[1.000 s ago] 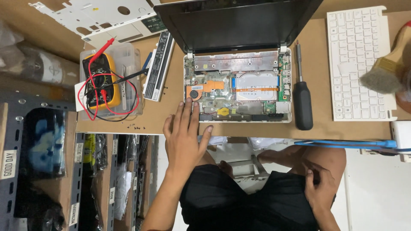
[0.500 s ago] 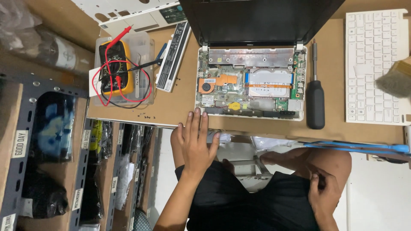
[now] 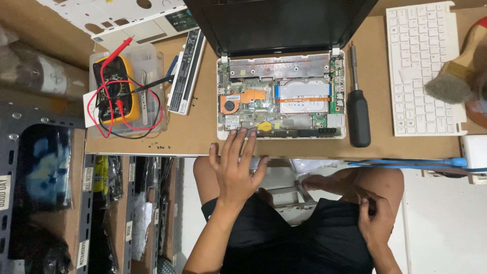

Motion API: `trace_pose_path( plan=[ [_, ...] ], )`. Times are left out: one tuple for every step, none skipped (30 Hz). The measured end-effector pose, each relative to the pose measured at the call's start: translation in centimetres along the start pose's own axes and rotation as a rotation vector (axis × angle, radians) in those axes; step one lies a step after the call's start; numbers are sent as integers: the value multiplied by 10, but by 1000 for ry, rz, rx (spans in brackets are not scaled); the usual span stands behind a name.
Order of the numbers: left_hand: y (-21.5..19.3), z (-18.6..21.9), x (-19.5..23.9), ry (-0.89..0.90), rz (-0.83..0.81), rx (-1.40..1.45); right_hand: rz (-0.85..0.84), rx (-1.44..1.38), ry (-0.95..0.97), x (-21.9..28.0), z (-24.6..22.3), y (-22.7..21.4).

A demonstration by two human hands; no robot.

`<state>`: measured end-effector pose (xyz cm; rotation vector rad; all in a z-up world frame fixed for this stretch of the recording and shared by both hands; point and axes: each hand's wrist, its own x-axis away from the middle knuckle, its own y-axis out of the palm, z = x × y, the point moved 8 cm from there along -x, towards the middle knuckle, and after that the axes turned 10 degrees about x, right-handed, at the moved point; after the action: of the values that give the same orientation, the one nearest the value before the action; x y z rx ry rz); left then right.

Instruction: The person uses a screwdriver to remove screws from a laptop's internal components, including the hard drive and RAM. They disconnect cables and remove the RAM module, then continue unscrewing parts of the motherboard.

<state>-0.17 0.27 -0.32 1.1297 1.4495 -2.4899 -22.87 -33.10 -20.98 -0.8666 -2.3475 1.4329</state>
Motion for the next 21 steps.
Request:
trace_pose_path(
  plan=[
    [0, 3, -6, 24, -21, -3, -17, 3, 11, -1, -1, 1],
    [1, 3, -5, 27, -20, -1, -14, 3, 14, -2, 0, 1],
    [2, 2, -5, 34, -24, -20, -11, -7, -11, -4, -2, 2],
    [3, 2, -5, 43, -31, -38, -7, -17, -33, -4, -3, 2],
    [4, 4, -5, 48, -32, -33, -3, -16, -26, -5, 3, 6],
    [5, 4, -5, 32, -46, -34, 14, -7, -59, -4, 6, 8],
    [5, 4, -4, 17, -60, -35, 32, 3, -92, -3, 8, 10],
    [5, 6, -4, 19, -63, -28, 34, 8, -86, -4, 6, 7],
    [5, 6, -4, 1, -70, -28, 25, -7, -77, -4, 3, 6],
    [5, 6, -4, -18, -77, -30, 14, -23, -71, -5, 0, 5],
    [7, 9, -3, -17, -79, -25, 16, -19, -67, -6, 0, 3],
    [7, 10, -3, -32, -59, 2, 10, -31, -67, -6, -2, 2],
    [7, 11, -3, -47, -40, 29, 5, -42, -67, -7, -4, 2],
    [8, 16, -4, -45, -41, 33, 6, -40, -64, -7, -2, 3],
    [7, 23, -6, -25, -23, 53, -5, -29, -39, -7, 2, 5],
    [7, 29, -8, -5, -8, 75, -17, -18, -10, -6, 6, 7],
    [6, 36, -17, -3, -13, 80, -17, -15, -4, -8, 6, 8],
    [7, 47, -24, 60, -39, 126, -12, -19, -18, -8, 4, 7],
    [8, 59, -32, 123, -65, 172, -6, -23, -32, -9, 3, 7],
    [8, 65, -40, 124, -70, 178, -6, -19, -26, -9, 2, 7],
    [14, 73, -47, 142, -139, 193, 5, -27, -40, -9, 0, 5]
  ],
)
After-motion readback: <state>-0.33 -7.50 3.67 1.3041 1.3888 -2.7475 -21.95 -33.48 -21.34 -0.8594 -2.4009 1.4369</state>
